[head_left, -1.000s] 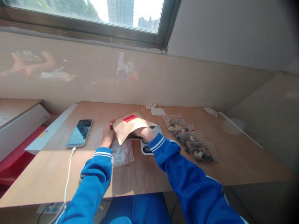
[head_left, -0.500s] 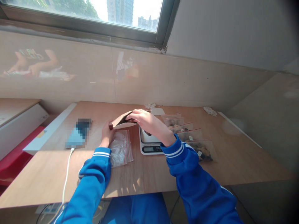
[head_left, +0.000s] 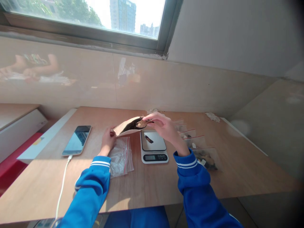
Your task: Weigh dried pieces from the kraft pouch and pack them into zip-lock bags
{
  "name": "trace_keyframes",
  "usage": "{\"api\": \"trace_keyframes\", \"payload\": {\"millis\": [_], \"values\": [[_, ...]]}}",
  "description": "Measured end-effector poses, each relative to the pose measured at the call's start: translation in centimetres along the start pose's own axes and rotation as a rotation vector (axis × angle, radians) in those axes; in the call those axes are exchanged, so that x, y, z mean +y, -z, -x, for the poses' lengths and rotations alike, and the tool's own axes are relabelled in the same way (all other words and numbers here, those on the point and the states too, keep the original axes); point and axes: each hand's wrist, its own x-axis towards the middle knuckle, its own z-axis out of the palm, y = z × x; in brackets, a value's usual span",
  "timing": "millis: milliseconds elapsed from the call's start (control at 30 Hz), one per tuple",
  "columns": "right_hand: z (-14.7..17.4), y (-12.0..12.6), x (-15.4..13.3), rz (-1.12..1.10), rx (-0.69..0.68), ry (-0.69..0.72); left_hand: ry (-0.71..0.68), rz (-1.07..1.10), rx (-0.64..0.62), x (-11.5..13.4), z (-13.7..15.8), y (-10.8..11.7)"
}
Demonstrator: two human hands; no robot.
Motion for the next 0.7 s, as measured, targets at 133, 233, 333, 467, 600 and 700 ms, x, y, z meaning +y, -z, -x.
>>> {"api": "trace_keyframes", "payload": {"millis": [133, 233, 333, 467, 600, 700], "values": [[2.5, 1.5, 1.8, -0.094, 0.228, -0.104, -0.028, -0.039, 0.02, -1.2, -0.4, -0.4], [5.2, 2.3, 4.5, -0.059, 0.337, -0.197, -0.051, -0.076, 0.015, -2.1, -0.7, -0.7], [7.8, 1.8, 7.6, 0.051, 0.28, -0.268, -0.064, -0.116, 0.007, -2.5, -0.9, -0.9], [9.7, -0.4, 10.3, 0.26, 0.215, -0.3, -0.066, -0.141, 0.005, -2.6, -0.9, -0.8], [9.9, -1.6, 10.3, 0.334, 0.221, -0.299, -0.065, -0.15, -0.004, -2.4, -0.9, -0.7], [10.0, -1.6, 9.8, 0.294, 0.216, -0.319, -0.055, -0.15, -0.004, -2.4, -0.9, -0.8]]}}
